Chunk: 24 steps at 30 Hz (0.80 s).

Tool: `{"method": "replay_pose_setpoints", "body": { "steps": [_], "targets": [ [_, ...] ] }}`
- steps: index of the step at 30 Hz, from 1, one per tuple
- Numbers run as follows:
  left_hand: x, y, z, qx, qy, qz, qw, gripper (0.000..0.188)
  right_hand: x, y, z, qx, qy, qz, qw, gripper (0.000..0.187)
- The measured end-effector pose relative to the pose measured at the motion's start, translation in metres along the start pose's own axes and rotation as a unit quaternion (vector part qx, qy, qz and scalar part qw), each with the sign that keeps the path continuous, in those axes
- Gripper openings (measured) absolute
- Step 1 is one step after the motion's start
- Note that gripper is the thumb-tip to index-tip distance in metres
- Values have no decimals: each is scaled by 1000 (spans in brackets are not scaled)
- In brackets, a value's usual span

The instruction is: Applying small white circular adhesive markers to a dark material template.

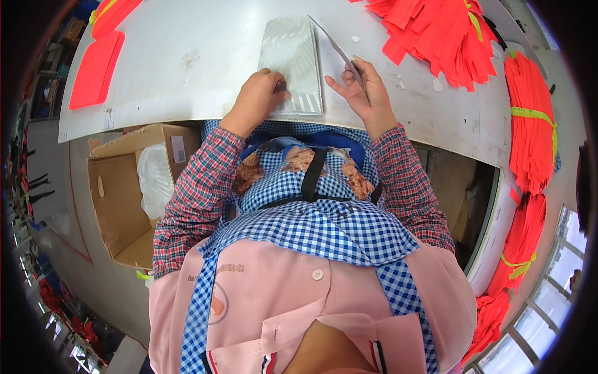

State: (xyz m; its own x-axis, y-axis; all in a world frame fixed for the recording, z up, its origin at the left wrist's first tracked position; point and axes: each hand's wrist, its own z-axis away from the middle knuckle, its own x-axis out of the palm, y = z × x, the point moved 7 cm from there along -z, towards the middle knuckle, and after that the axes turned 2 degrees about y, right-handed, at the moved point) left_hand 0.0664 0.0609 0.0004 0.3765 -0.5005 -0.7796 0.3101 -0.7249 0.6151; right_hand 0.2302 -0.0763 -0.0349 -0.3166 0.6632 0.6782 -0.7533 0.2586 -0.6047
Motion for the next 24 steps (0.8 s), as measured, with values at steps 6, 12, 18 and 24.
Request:
{"method": "replay_pose_setpoints", "body": {
  "steps": [6, 12, 18, 24],
  "targets": [
    [4, -12, -8, 19, 8, -13, 1000, 19, 27, 29, 25, 122, -191, -88, 970, 11],
    [6, -21, -9, 35, 38, 36, 998, 15, 39, 64, 33, 137, -139, 12, 981, 17],
    [5, -24, -9, 31, 18, 87, 996, 16, 38, 70, 28, 102, -112, 26, 988, 22],
    [2, -25, -6, 35, 41, 94, 994, 16, 34, 57, 30, 17, -68, 25, 997, 20]
  ]
}}
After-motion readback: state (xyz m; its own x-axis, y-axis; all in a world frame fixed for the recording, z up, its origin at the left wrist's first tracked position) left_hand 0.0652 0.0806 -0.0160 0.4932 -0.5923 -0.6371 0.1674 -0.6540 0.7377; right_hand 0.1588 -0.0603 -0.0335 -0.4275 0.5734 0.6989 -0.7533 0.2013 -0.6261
